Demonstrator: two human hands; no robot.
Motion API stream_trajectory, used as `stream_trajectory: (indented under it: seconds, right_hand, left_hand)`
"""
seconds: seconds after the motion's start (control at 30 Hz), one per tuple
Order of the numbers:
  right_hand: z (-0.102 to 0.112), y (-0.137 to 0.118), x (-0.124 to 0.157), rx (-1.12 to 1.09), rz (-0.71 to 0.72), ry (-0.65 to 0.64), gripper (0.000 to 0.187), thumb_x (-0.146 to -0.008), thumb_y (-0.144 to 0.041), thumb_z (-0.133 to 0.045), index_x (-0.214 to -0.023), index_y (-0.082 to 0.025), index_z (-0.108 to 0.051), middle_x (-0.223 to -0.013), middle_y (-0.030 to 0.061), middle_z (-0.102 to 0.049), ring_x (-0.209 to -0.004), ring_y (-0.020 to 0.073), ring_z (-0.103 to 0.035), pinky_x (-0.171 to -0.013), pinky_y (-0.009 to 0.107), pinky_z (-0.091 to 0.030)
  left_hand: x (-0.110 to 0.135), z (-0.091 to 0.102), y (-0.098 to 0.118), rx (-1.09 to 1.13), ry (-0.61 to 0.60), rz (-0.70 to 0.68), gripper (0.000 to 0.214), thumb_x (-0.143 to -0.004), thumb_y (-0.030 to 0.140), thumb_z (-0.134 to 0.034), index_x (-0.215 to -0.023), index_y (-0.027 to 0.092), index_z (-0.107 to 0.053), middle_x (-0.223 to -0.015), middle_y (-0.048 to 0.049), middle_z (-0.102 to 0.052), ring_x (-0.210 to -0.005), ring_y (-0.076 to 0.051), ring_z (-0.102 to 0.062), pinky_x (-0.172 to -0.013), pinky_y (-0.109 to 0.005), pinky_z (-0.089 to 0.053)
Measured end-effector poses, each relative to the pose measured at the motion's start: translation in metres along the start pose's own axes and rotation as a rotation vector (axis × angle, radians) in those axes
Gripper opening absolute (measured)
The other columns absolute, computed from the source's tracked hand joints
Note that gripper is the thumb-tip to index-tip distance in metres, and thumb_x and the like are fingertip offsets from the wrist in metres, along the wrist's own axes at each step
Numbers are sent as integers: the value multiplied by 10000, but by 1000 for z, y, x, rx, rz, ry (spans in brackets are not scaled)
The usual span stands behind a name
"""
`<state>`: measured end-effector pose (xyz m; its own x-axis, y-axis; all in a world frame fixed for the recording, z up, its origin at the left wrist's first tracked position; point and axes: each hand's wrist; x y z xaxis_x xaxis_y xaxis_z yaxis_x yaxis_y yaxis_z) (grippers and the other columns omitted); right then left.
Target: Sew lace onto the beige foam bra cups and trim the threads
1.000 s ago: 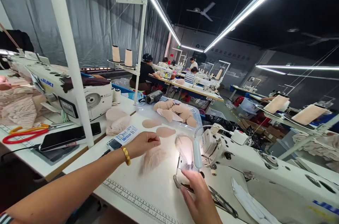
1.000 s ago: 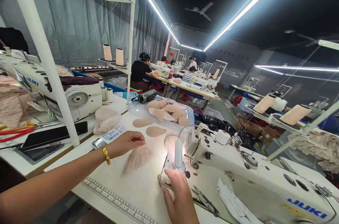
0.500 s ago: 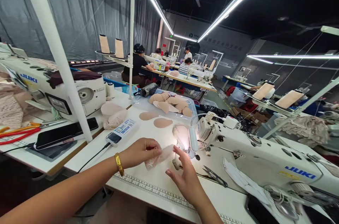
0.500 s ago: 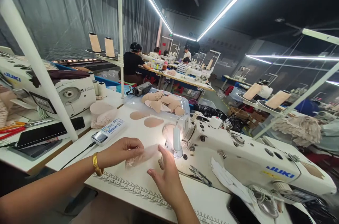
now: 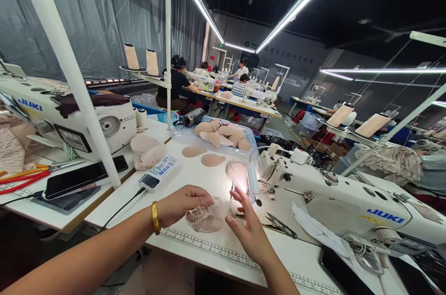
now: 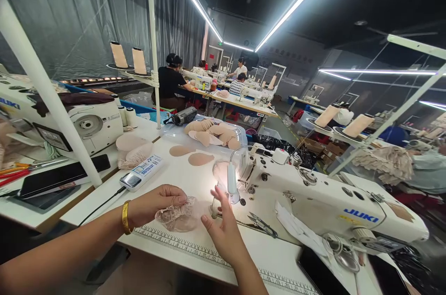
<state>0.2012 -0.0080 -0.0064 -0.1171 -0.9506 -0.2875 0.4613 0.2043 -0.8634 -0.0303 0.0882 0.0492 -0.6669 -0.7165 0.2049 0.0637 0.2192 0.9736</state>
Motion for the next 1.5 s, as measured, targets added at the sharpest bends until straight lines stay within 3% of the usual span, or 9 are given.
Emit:
stream_trajectory:
  seconds: [0.17, 0.3, 0.4, 0.6, 0.77, 0.9, 1.17, 1.37, 1.5]
  right_hand:
    - [7, -18, 0, -95, 15, -58, 366, -1018, -551, -545, -871, -229, -639, -811, 5, -606, -814, 193, -611, -784, 309, -518]
    - [14, -39, 5, -216, -27, -69, 411, -1010, -588, -552, -832, -223, -617, -703, -28, -494, -671, 161, -501, -639, 264, -441]
    - [13, -49, 7, -320, -82, -155, 430, -984, -608, -597, -840, -208, -657, -671, -36, -476, -623, 146, -445, -622, 266, -405]
    - [14, -36, 10, -549, -288, 77, 480, -863, -668, -733, -773, -204, -648, -566, -69, -380, -545, 113, -299, -538, 238, -278]
    - [23, -18, 8, -547, -353, 242, 547, -719, -728, -810, -741, -210, -637, -689, -27, -487, -586, 119, -379, -549, 239, -343]
    - [19, -15, 5, -469, -330, 203, 509, -787, -712, -765, -759, -213, -672, -538, -69, -388, -525, 127, -350, -528, 250, -333]
    - [5, -17, 3, -212, -124, 90, 434, -895, -670, -684, -883, -236, -705, -851, 33, -696, -840, 234, -625, -808, 323, -474]
    - [-3, -9, 7, -746, -399, -72, 455, -847, -653, -761, -827, -219, -627, -579, -11, -599, -525, 139, -523, -517, 237, -334]
    - [-6, 12, -4, -700, -498, -81, 503, -797, -664, -802, -792, -195, -619, -670, 13, -667, -489, 106, -521, -480, 222, -227]
  left_hand:
    - [-10, 10, -13, -112, 43, 20, 557, -740, 700, -750, -773, 144, -739, -711, -51, -701, -676, -215, -610, -668, -340, -487]
    - [-15, 17, -18, -224, 118, -75, 620, -810, 733, -685, -1120, 198, -725, -1142, -112, -744, -1089, -319, -644, -935, -448, -508]
    - [-15, 5, -15, -257, -44, -196, 773, -709, 705, -825, -1328, 278, -650, -1488, -82, -586, -1414, -315, -444, -1197, -449, -319]
    - [-23, -14, -21, -110, -467, -46, 528, -607, 609, -948, -784, 172, -710, -728, 22, -660, -689, -146, -576, -711, -276, -491]
    - [-21, -2, -25, 43, -362, -12, 588, -648, 669, -897, -698, 161, -604, -656, 43, -578, -588, -92, -501, -599, -221, -429]
    - [-16, 4, -15, 80, -268, -40, 589, -665, 669, -880, -738, 169, -578, -664, 44, -552, -568, -93, -482, -568, -225, -414]
    - [-2, 28, 34, -131, -148, -164, 586, -759, 714, -791, -853, 183, -562, -724, 41, -576, -556, -79, -423, -502, -181, -320]
    - [4, 22, 19, -400, -74, -144, 617, -874, 819, -509, -913, 204, -540, -767, 6, -630, -619, -144, -584, -565, -242, -473]
    - [-23, 38, 16, -717, 92, -143, 367, -965, 552, -631, -993, 187, -640, -907, -58, -729, -835, -238, -695, -729, -339, -566]
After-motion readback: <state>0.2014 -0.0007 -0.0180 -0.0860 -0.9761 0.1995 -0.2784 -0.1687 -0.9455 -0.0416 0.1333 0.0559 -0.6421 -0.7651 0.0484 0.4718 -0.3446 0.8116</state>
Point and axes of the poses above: each hand's wrist, its own x-axis away from the middle knuckle, its own z-axis out of the back of the hand, y = z × x
